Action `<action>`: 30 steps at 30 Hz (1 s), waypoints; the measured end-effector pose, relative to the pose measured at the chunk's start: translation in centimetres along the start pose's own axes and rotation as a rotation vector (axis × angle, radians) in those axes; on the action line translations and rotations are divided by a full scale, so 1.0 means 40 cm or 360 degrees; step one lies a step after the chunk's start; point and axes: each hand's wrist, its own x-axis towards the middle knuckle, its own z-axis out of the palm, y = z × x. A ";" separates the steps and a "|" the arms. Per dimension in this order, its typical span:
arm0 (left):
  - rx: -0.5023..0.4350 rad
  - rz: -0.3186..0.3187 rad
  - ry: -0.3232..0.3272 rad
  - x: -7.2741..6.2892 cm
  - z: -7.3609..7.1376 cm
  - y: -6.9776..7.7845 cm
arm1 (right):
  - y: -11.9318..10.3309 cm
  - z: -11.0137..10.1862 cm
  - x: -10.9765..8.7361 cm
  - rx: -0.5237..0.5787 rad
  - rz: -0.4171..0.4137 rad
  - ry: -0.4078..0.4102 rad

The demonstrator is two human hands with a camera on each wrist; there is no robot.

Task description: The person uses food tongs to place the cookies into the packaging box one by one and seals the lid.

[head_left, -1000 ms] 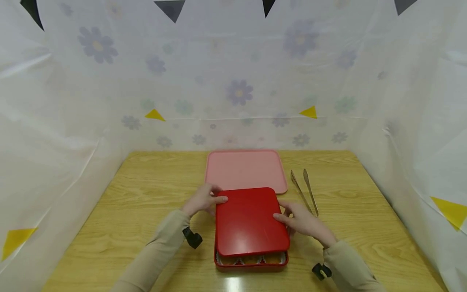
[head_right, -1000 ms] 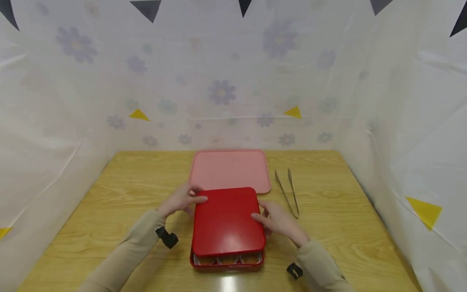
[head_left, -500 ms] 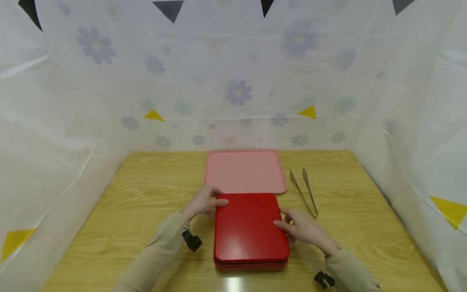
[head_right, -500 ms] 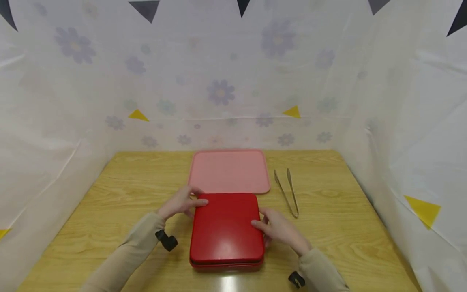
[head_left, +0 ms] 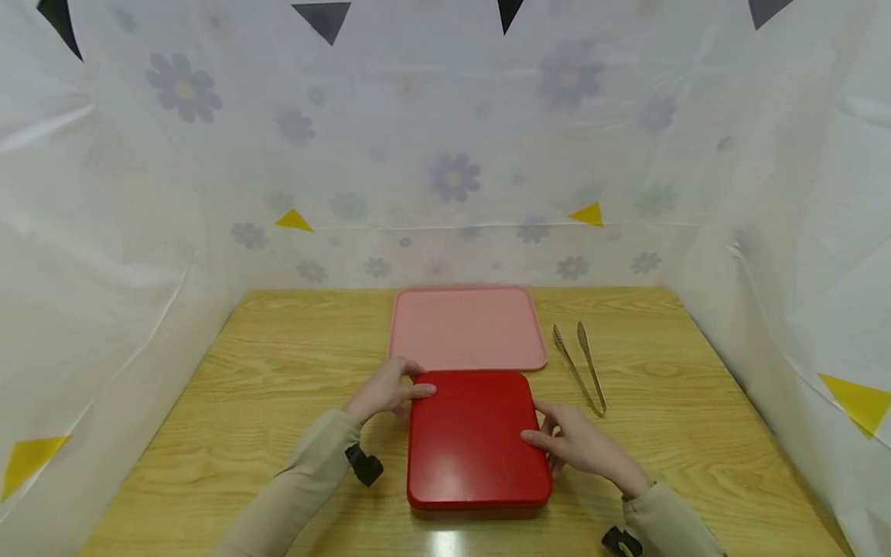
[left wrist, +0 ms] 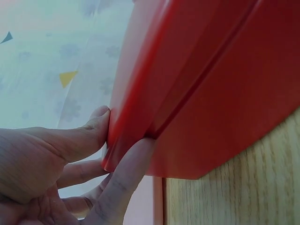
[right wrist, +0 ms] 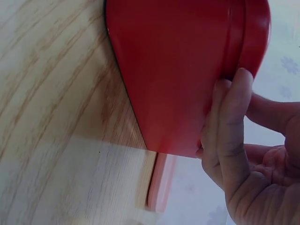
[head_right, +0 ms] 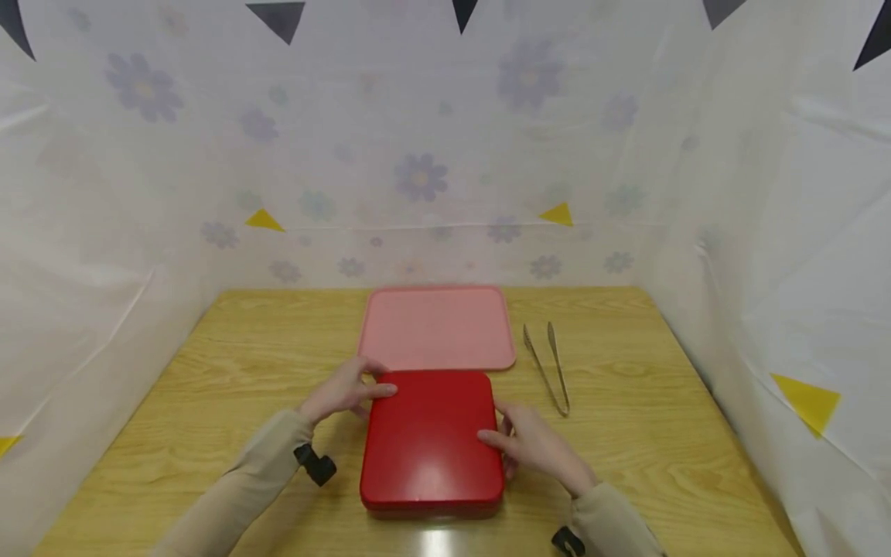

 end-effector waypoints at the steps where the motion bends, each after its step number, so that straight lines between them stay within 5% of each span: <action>1: -0.0004 -0.0003 0.0004 -0.001 0.001 0.000 | 0.000 0.000 -0.001 -0.0009 0.0003 -0.0001; 15: 0.0017 0.0059 0.0031 -0.007 0.007 -0.003 | -0.009 -0.002 -0.023 -0.0200 0.0013 -0.0034; 25: 0.0080 0.0158 0.0067 -0.013 0.014 -0.017 | 0.004 0.003 -0.027 -0.0113 -0.0040 -0.0085; 30: 0.0233 0.0239 0.0063 -0.037 0.021 -0.034 | 0.007 0.004 -0.028 -0.0068 -0.0018 -0.0101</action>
